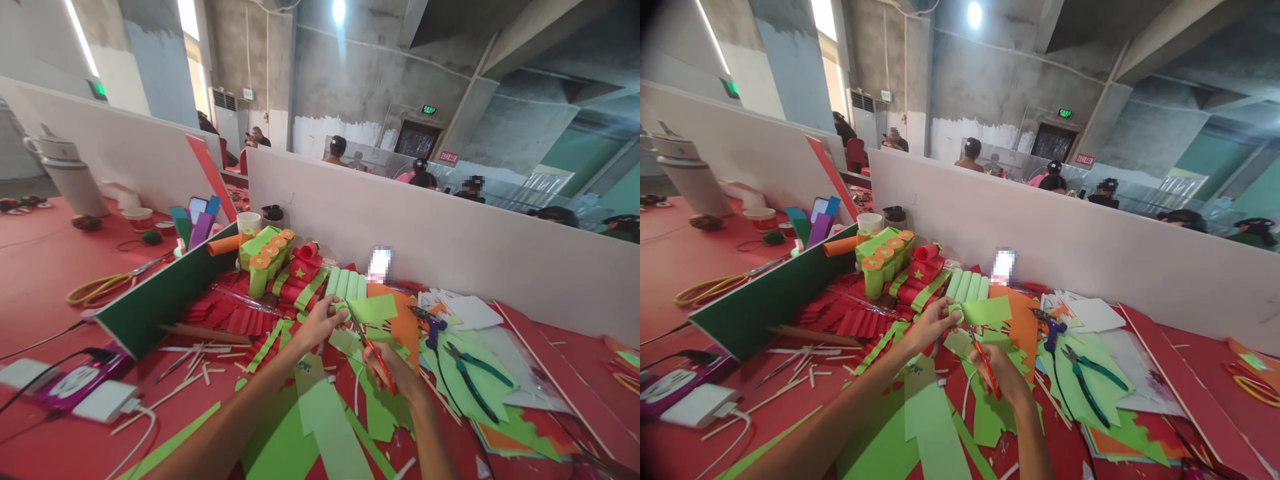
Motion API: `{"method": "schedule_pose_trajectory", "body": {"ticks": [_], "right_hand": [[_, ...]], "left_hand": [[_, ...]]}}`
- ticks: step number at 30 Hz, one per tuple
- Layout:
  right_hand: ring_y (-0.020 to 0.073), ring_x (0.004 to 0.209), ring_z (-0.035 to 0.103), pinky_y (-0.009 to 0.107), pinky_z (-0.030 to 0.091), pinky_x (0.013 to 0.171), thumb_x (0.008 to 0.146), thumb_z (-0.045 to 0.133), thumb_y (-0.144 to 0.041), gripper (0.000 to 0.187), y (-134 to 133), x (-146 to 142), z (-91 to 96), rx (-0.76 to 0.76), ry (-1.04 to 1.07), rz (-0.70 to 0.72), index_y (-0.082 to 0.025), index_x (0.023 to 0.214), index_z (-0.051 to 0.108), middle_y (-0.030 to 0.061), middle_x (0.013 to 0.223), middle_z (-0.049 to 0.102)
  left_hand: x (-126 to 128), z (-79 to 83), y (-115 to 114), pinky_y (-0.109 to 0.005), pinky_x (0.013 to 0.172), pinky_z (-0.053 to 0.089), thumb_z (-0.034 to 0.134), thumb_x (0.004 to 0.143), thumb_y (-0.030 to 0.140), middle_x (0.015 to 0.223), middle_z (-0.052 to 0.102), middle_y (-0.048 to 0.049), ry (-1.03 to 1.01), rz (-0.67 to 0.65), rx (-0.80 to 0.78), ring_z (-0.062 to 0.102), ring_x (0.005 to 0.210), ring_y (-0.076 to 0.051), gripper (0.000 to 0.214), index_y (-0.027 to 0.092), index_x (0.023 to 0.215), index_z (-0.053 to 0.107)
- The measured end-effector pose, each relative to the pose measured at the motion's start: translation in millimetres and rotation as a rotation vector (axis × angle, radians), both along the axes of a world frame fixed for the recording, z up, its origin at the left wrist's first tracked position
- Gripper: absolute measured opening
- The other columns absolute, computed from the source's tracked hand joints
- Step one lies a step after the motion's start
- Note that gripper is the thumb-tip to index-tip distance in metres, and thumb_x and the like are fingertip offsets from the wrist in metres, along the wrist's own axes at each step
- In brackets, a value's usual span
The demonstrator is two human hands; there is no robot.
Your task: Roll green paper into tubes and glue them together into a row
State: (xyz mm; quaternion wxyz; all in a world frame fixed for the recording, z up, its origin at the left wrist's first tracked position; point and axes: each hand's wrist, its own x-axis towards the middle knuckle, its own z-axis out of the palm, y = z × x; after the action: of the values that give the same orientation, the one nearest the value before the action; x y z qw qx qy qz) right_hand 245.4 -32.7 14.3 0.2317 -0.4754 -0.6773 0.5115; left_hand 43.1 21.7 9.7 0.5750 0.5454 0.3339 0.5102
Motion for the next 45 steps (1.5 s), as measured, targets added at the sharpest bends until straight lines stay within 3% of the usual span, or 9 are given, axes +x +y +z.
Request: {"method": "schedule_pose_trajectory", "body": {"ticks": [9, 17, 27, 37, 45], "right_hand": [[0.0072, 0.035, 0.035, 0.019, 0.035, 0.033, 0.083, 0.051, -0.066, 0.048, 1, -4, -2.8, -0.04, 0.054, -0.065, -0.021, 0.068, 0.043, -0.0084, 0.048, 0.037], [0.0074, 0.036, 0.037, 0.019, 0.036, 0.036, 0.083, 0.049, -0.068, 0.05, 3, -5, -4.1, -0.025, 0.04, -0.058, -0.021, 0.067, 0.041, -0.0085, 0.048, 0.038], [0.0074, 0.039, 0.038, 0.018, 0.036, 0.041, 0.086, 0.049, -0.062, 0.045, 3, 0, -5.8, 0.029, -0.015, -0.008, -0.022, 0.069, 0.04, -0.0092, 0.049, 0.036], [0.0069, 0.035, 0.037, 0.018, 0.035, 0.035, 0.082, 0.052, -0.066, 0.049, 2, -2, -4.8, -0.003, 0.024, -0.07, -0.021, 0.066, 0.039, -0.0088, 0.048, 0.037], [0.0066, 0.034, 0.037, 0.018, 0.035, 0.034, 0.082, 0.052, -0.068, 0.051, 5, 0, -8.1, -0.021, 0.016, -0.044, -0.021, 0.064, 0.04, -0.0083, 0.047, 0.037]], "left_hand": [[0, -2.4, 4, -0.022, 0.055, 0.042, 0.074, 0.07, 0.049, 0.062, 0.059, 0.0038, -0.008, 0.026, -0.027, 0.059, 0.056, -0.013, 0.043, 0.018, 0.087, 0.048], [0, -1.7, 5, -0.021, 0.052, 0.038, 0.074, 0.069, 0.05, 0.054, 0.047, 0.0085, -0.039, 0.102, -0.015, 0.049, 0.05, -0.009, 0.042, 0.018, 0.079, 0.049], [-2, -3.2, 4, -0.022, 0.055, 0.041, 0.076, 0.068, 0.046, 0.056, 0.05, 0.0078, -0.019, -0.023, -0.027, 0.055, 0.052, -0.01, 0.041, 0.017, 0.081, 0.05], [-2, -6.3, 8, -0.022, 0.055, 0.041, 0.076, 0.069, 0.045, 0.054, 0.047, 0.0093, -0.018, -0.008, -0.029, 0.051, 0.05, -0.009, 0.04, 0.018, 0.08, 0.048], [-2, -8.2, 9, -0.022, 0.056, 0.039, 0.072, 0.073, 0.047, 0.055, 0.047, 0.0076, -0.027, 0.031, -0.008, 0.049, 0.053, -0.009, 0.038, 0.018, 0.079, 0.048]]}}
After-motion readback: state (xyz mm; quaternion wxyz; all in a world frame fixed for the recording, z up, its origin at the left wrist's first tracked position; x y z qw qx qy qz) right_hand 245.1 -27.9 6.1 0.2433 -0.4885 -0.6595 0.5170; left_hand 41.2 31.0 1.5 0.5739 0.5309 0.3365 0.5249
